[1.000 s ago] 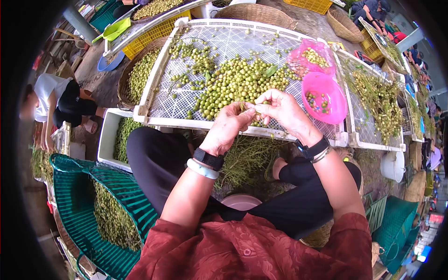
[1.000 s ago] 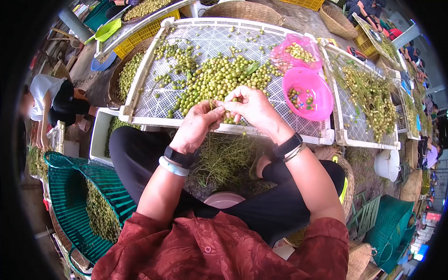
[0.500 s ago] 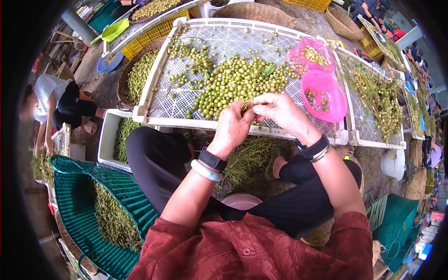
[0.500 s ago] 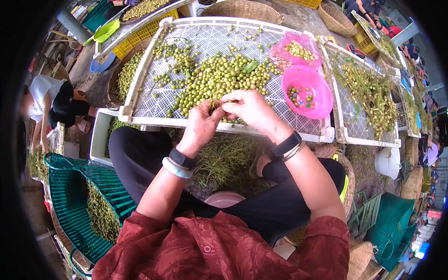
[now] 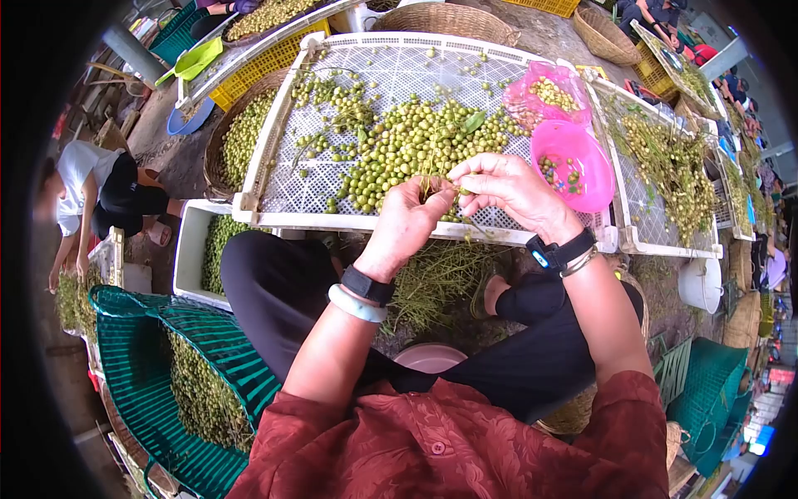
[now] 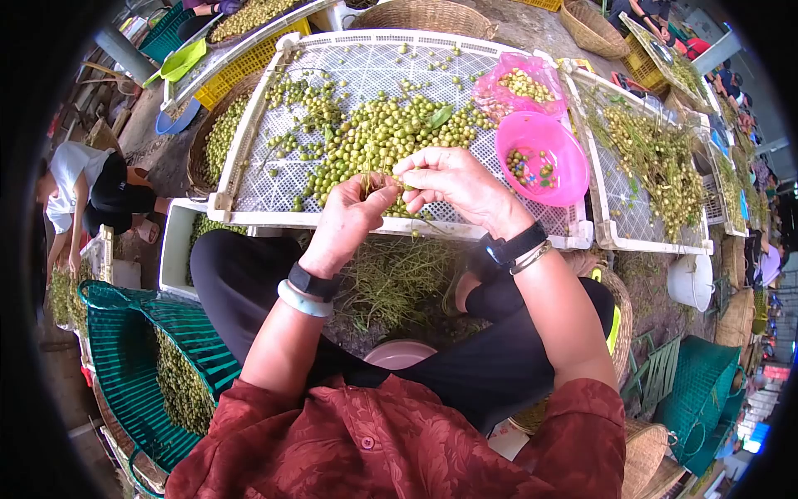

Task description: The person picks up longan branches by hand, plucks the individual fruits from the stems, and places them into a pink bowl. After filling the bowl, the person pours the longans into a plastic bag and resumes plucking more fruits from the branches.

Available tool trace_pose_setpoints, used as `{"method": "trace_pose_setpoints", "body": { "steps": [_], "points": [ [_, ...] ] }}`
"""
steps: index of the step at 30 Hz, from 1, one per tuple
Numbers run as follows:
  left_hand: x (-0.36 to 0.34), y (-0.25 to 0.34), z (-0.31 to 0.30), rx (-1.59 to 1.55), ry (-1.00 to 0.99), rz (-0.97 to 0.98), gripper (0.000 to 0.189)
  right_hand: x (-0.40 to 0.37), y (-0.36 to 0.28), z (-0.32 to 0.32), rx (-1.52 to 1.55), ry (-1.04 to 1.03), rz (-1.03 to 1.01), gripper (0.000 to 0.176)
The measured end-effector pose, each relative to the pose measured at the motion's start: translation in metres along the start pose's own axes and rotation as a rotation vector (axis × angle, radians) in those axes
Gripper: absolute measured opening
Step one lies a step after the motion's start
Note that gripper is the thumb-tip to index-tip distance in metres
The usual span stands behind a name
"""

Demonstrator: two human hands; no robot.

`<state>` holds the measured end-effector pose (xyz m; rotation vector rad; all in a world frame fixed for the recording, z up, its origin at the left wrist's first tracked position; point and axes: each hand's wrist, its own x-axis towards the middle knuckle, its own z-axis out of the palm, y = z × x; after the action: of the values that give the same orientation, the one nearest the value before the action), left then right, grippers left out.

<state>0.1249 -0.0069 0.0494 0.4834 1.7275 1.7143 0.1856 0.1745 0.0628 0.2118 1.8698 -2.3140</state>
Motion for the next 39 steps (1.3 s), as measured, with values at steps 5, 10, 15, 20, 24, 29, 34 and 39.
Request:
{"method": "trace_pose_setpoints", "body": {
  "steps": [5,10,15,20,24,29,34,39],
  "points": [
    [0.003,-0.005,0.002,0.219,0.041,0.098,0.015,0.002,-0.001,0.001,-0.147,0.075,-0.018,0.017],
    [0.009,-0.016,0.003,0.152,0.044,0.13,0.013,0.0,-0.002,0.004,-0.182,0.018,0.002,0.019],
    [0.007,-0.009,0.004,-0.002,-0.007,0.06,0.011,0.002,0.002,0.002,-0.208,-0.023,-0.027,0.02],
    [0.006,-0.005,-0.005,-0.38,-0.056,-0.117,0.009,0.002,0.0,-0.012,0.016,-0.021,-0.004,0.016],
    [0.004,-0.004,-0.008,-0.401,-0.038,-0.112,0.009,-0.001,-0.005,-0.008,0.044,0.031,-0.002,0.018],
    [0.004,-0.003,-0.008,-0.396,-0.053,-0.099,0.009,-0.004,-0.007,-0.002,0.001,0.086,0.066,0.021],
    [0.001,0.001,-0.002,-0.339,-0.024,-0.076,0.009,0.001,-0.005,0.004,-0.159,0.037,0.122,0.028],
    [0.001,0.001,-0.001,-0.319,0.021,-0.052,0.011,0.001,-0.002,0.005,0.064,0.119,0.076,0.027]
  ]
}}
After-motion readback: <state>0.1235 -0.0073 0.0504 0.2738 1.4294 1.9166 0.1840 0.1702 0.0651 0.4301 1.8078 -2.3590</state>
